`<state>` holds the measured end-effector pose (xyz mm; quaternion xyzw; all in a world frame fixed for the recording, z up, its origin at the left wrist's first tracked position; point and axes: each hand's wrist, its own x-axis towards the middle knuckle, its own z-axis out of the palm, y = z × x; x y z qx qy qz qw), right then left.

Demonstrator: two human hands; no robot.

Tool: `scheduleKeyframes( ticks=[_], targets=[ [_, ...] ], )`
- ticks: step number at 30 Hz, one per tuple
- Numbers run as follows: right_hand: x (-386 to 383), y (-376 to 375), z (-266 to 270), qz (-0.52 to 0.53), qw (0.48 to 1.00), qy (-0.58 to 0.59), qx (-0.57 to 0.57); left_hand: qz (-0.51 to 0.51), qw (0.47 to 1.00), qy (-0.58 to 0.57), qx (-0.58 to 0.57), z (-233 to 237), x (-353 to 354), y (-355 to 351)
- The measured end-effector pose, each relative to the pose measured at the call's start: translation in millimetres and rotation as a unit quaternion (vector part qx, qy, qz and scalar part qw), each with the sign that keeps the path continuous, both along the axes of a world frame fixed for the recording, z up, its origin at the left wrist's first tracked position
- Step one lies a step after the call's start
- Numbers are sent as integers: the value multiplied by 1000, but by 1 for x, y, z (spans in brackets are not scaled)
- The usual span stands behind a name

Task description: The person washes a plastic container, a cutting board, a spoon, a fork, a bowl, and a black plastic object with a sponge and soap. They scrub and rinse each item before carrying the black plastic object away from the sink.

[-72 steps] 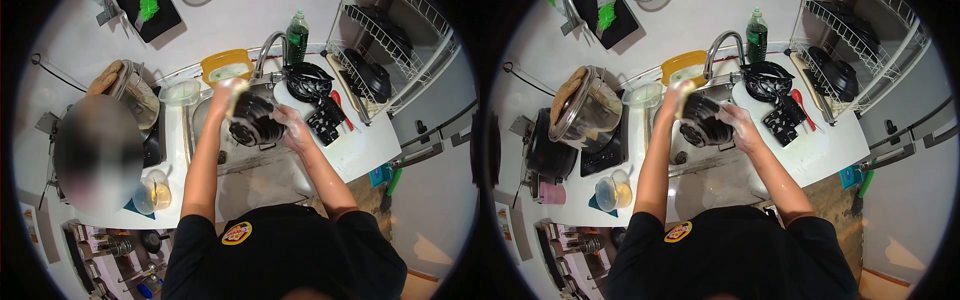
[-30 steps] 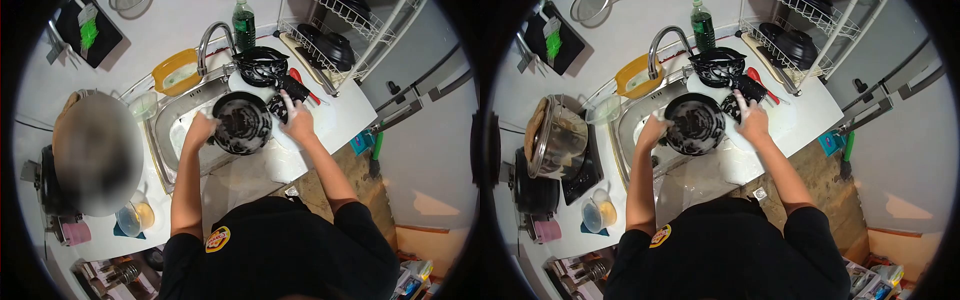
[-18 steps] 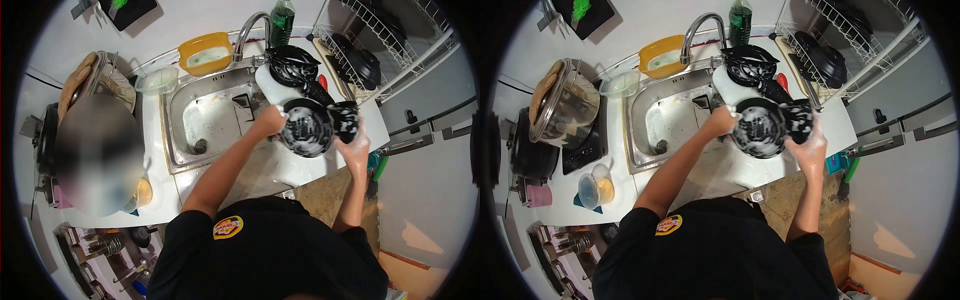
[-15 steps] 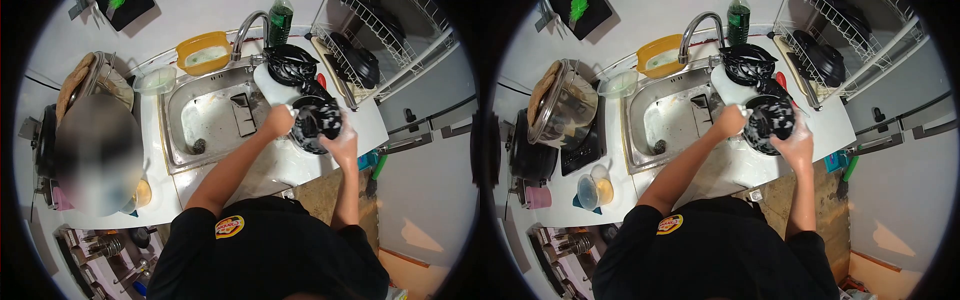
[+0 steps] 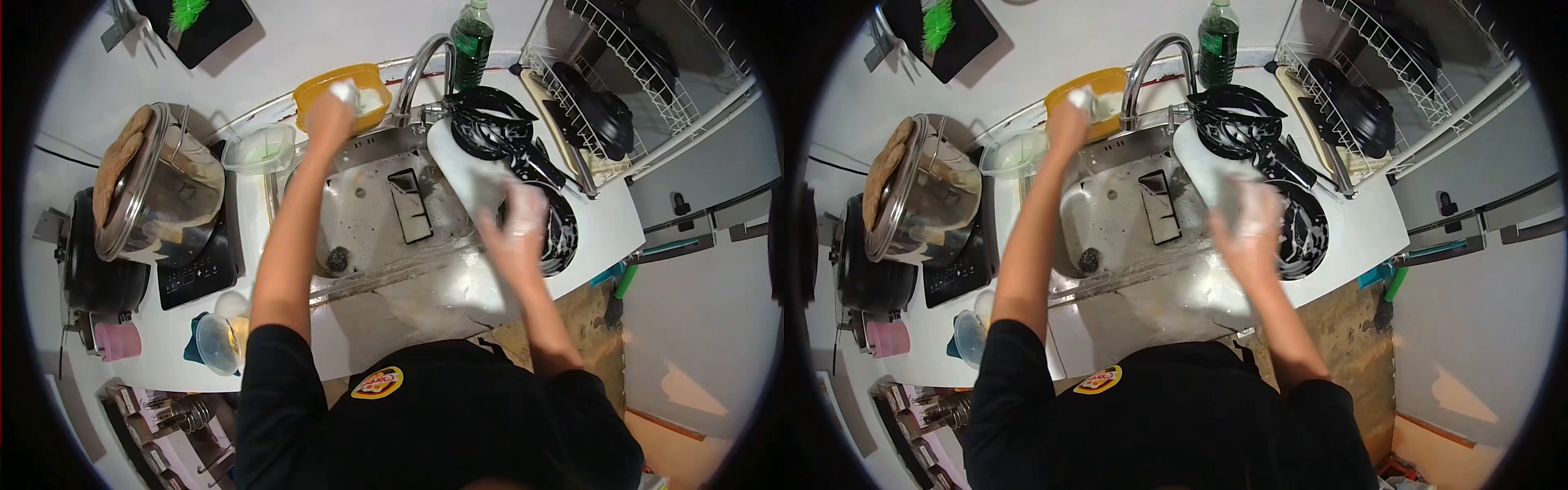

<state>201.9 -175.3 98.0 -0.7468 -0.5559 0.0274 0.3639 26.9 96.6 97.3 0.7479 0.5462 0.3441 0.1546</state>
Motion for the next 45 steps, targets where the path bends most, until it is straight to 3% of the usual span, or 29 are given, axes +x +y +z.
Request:
scheduleKeyframes(
  ticks=[1, 3, 5, 7, 9, 10, 13, 15, 17, 18, 19, 20, 23, 25, 27, 29, 30, 31, 33, 34, 38, 41, 42, 45],
  targets=[
    [-17, 18, -14, 90, 992, 94, -6, -37, 997, 66, 29, -2, -1, 26],
    [-47, 57, -76, 169, 984, 37, -41, -105, 978, 177, 30, -25, -6, 89],
    [-70, 88, -97, 130, 933, -141, -304, -164, 950, 263, -20, -63, -10, 143],
    [-73, 126, -156, 47, 862, -59, -502, -107, 951, 287, -49, -50, -6, 123],
    [-78, 134, -149, 53, 817, -41, -572, -106, 937, 329, -54, -64, -6, 129],
    [-80, 136, -145, 56, 792, -32, -607, -136, 895, 398, -144, -59, -1, 130],
    [-79, 148, -181, 53, 811, -63, -580, -134, 913, 346, -173, -88, -10, 131],
    [-64, 155, -207, 63, 822, 27, -565, -143, 910, 326, -212, -88, -10, 133],
    [-51, 158, -197, 70, 815, 177, -548, -141, 912, 309, -232, -87, -10, 137],
    [-46, 159, -165, 72, 798, 277, -531, -128, 919, 297, -226, -85, -10, 144],
    [-37, 155, -158, 77, 741, 471, -474, -116, 926, 285, -219, -81, -10, 144],
    [-28, 151, -151, 63, 638, 645, -416, -120, 949, 173, -234, -78, -11, 143],
    [-19, 132, -116, 2, 459, 826, -328, -160, 945, -126, -256, -43, -18, 109],
    [-22, 120, -112, 80, 398, 873, -268, -236, 898, -272, -252, -15, -18, 34],
    [-29, 114, -107, 128, 351, 901, -221, -349, 927, -128, -54, -42, -16, -17],
    [-44, 110, -94, 145, 321, 916, -191, -357, 905, 14, 232, -87, -5, -63],
    [-57, 106, -76, 73, 366, 917, -143, -236, 958, -24, 162, -77, 9, -107],
    [-69, 103, -61, 62, 370, 915, -145, -110, 988, -64, 89, -64, 19, -140],
    [-84, 97, -42, 39, 381, 912, -148, -137, 976, -28, 168, -70, 12, -131],
    [-67, 96, -82, 210, 320, 900, -211, -150, 967, -11, 206, -78, 8, -122],
    [-71, 82, -89, 222, 356, 868, -265, -93, 992, -27, 83, -114, -5, -90],
    [-71, 78, -79, 160, 390, 875, -236, 3, 979, -91, 185, -135, 10, -124],
    [-69, 78, -82, 181, 386, 873, -239, -59, 969, -99, 218, -118, 7, -128],
    [-63, 66, -89, 217, 384, 869, -227, 8, 989, 108, 96, -129, -15, -95]
  ],
)
